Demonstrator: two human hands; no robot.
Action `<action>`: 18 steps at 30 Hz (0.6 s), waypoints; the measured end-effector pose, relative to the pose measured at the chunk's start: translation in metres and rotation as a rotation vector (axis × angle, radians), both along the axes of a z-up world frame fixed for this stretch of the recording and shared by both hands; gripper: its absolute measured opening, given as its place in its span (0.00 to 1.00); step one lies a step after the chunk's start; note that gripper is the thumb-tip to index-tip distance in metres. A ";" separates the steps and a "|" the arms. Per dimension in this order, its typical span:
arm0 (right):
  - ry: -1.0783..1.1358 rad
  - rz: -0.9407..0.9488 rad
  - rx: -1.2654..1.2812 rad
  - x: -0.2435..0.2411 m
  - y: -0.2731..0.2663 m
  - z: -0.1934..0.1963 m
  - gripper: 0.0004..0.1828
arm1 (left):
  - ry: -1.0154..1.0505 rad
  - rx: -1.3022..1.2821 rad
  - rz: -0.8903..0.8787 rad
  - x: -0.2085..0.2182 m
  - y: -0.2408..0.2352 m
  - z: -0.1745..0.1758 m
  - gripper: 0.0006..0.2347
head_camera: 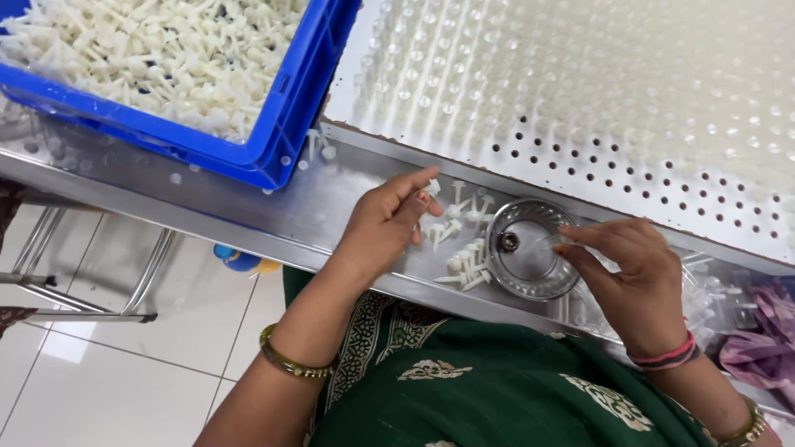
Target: The person repeatedly picks small white cylindrical pieces from a blue bin and inserts them into clear plastic capsules, then places the filled capsules into a perforated tray. The process is continuous and repetitive, with the person handling each capsule individually.
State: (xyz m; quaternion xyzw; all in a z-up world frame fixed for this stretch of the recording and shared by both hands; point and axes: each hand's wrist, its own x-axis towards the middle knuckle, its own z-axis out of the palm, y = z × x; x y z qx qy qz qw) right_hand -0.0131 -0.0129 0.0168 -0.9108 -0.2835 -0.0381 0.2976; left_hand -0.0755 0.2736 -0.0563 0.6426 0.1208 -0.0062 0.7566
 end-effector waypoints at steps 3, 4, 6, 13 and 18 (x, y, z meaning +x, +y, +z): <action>-0.196 0.061 -0.126 0.003 0.006 -0.008 0.11 | -0.030 0.048 0.028 -0.001 0.001 0.010 0.17; -0.220 0.092 -0.160 0.004 0.007 -0.010 0.11 | -0.003 0.087 0.059 -0.001 0.000 0.011 0.14; -0.242 0.120 -0.197 0.007 0.008 -0.013 0.11 | 0.025 0.123 0.087 -0.001 0.000 0.010 0.13; -0.190 0.095 -0.166 0.010 0.018 0.005 0.11 | -0.048 0.136 0.018 -0.006 -0.003 0.013 0.10; -0.219 0.256 -0.163 0.009 0.038 0.010 0.11 | -0.015 0.143 0.039 -0.010 -0.004 0.017 0.10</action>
